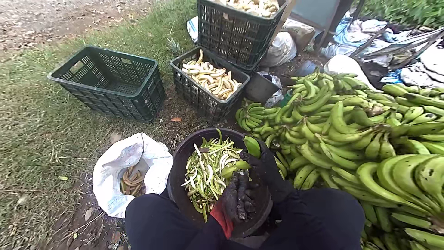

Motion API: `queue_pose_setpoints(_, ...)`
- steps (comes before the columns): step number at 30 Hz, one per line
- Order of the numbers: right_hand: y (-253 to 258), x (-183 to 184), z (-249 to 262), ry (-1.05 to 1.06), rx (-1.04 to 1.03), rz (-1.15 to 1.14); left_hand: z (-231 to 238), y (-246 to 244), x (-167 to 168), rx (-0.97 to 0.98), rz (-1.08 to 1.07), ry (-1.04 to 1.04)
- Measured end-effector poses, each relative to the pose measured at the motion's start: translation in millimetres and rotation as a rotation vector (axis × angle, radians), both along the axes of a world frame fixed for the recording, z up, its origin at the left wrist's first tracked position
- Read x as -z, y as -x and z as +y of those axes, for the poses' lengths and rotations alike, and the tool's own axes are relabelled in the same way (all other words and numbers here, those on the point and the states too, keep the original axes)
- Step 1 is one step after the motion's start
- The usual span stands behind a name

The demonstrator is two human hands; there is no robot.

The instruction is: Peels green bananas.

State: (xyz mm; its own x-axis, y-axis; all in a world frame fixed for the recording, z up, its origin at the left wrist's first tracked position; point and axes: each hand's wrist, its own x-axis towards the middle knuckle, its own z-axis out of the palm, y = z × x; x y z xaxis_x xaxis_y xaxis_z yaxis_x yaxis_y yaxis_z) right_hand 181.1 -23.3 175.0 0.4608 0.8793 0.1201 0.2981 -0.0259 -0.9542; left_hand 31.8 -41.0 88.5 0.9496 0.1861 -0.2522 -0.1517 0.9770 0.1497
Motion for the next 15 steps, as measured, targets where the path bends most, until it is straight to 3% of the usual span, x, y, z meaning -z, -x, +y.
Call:
queue_pose_setpoints(2, 3, -17, 7, -0.102, 0.029, 0.098, -18, 4, -5, 0.209, -0.019, -0.159)
queue_pose_setpoints(4, -1, -30, 14, -0.18, 0.069, 0.187, -27, 8, -2, 0.248, 0.031, -0.227)
queue_pose_setpoints(8, -32, -4, 14, -0.217, 0.179, 0.613, 8, 19, -19, -0.064, 0.456, -0.543)
queue_pose_setpoints(11, -41, 30, 1, -0.214, 0.205, 0.967, 19, 26, -27, -0.266, 0.524, -0.986)
queue_pose_setpoints(15, -36, 65, -15, -0.172, 0.248, 1.075, 23, 32, -35, -0.316, 0.711, -1.496)
